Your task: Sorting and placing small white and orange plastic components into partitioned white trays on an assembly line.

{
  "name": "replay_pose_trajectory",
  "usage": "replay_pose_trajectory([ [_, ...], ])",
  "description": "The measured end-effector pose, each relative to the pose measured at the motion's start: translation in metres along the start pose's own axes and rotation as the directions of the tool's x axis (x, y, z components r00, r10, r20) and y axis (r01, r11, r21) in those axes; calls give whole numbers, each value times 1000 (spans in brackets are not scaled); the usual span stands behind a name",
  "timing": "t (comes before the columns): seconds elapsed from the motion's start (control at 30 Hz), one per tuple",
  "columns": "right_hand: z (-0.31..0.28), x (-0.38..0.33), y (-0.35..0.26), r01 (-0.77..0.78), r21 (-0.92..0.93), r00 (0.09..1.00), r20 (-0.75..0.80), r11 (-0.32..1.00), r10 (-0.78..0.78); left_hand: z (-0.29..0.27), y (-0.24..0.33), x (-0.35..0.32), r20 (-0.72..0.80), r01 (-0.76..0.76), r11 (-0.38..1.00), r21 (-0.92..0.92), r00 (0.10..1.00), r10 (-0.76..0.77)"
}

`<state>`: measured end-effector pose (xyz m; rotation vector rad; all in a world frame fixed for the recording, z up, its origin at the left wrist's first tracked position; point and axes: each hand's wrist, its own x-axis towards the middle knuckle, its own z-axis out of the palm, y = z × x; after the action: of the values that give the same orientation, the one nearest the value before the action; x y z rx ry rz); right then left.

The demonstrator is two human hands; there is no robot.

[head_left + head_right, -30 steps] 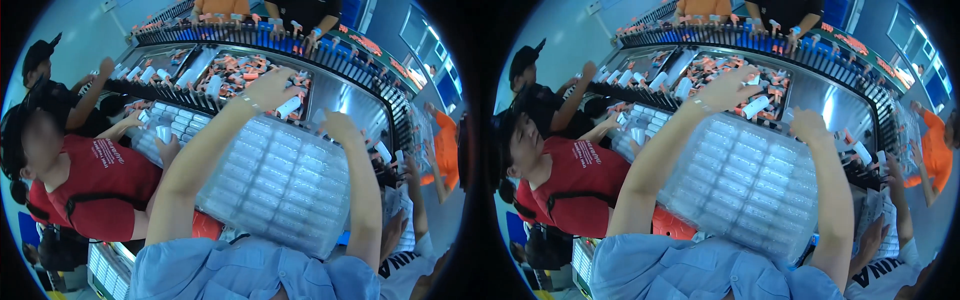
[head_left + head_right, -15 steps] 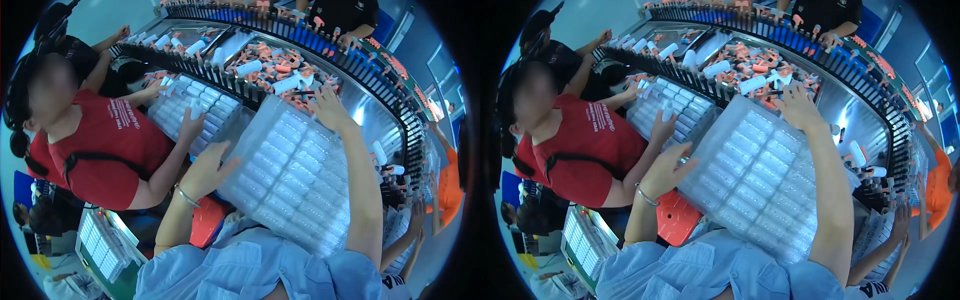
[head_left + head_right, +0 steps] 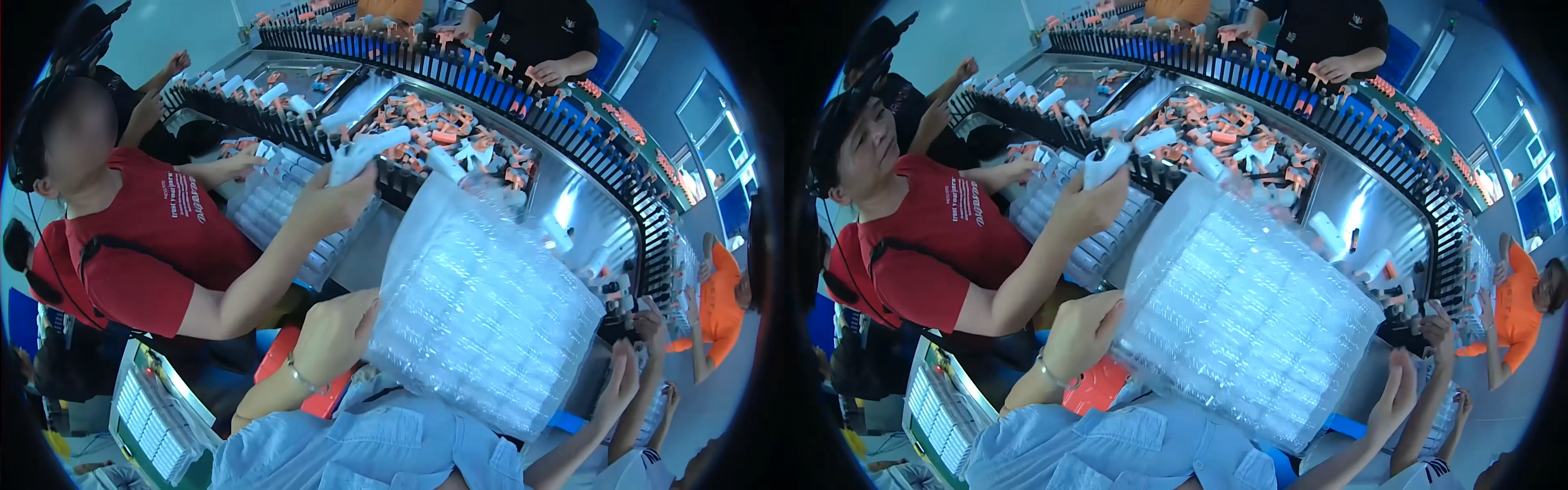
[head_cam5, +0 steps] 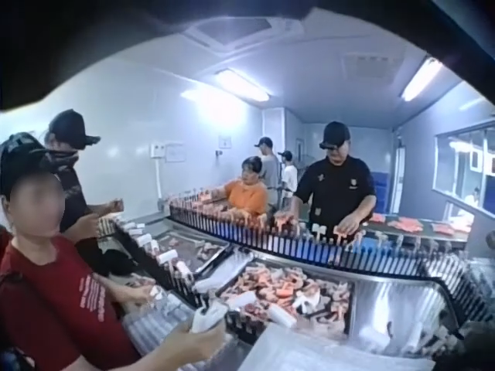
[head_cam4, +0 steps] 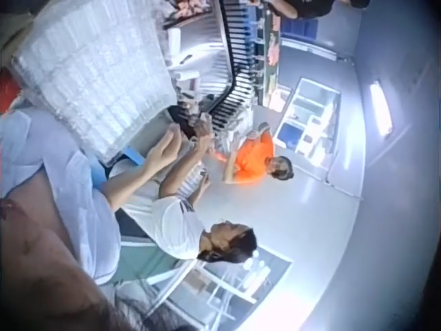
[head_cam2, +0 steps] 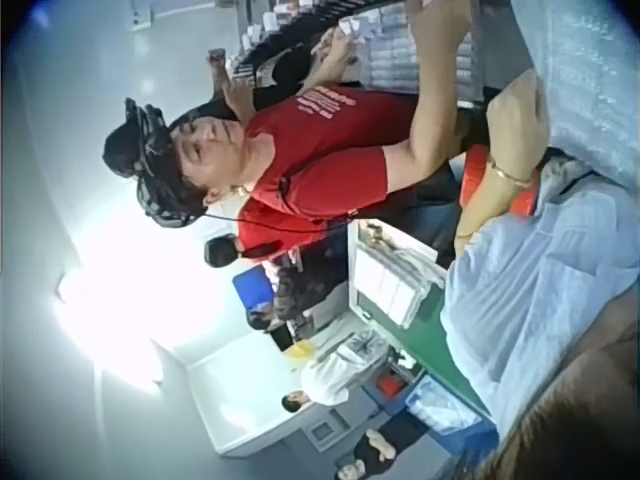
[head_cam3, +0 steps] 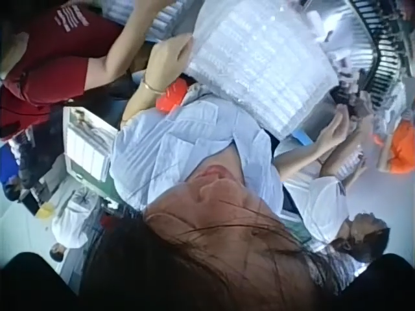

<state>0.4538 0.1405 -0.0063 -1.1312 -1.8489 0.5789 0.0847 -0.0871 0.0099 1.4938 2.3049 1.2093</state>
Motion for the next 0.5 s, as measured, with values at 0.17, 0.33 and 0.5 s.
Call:
replay_pose_trajectory([
  [0.17, 12, -44, 48, -247, 610, 911, -119, 753, 395, -6, 30, 1, 3, -30, 939, -342, 999, 33],
  [0.33, 6, -19, 34, 8, 656, 895, -342, 755, 287, -18, 50, 4, -36, -27, 636, -771, 999, -1],
  [0.5, 9, 1, -59, 45, -58, 870, -488, 997, -68, -46, 59, -39, -365, -212, 551, -807, 913, -184],
])
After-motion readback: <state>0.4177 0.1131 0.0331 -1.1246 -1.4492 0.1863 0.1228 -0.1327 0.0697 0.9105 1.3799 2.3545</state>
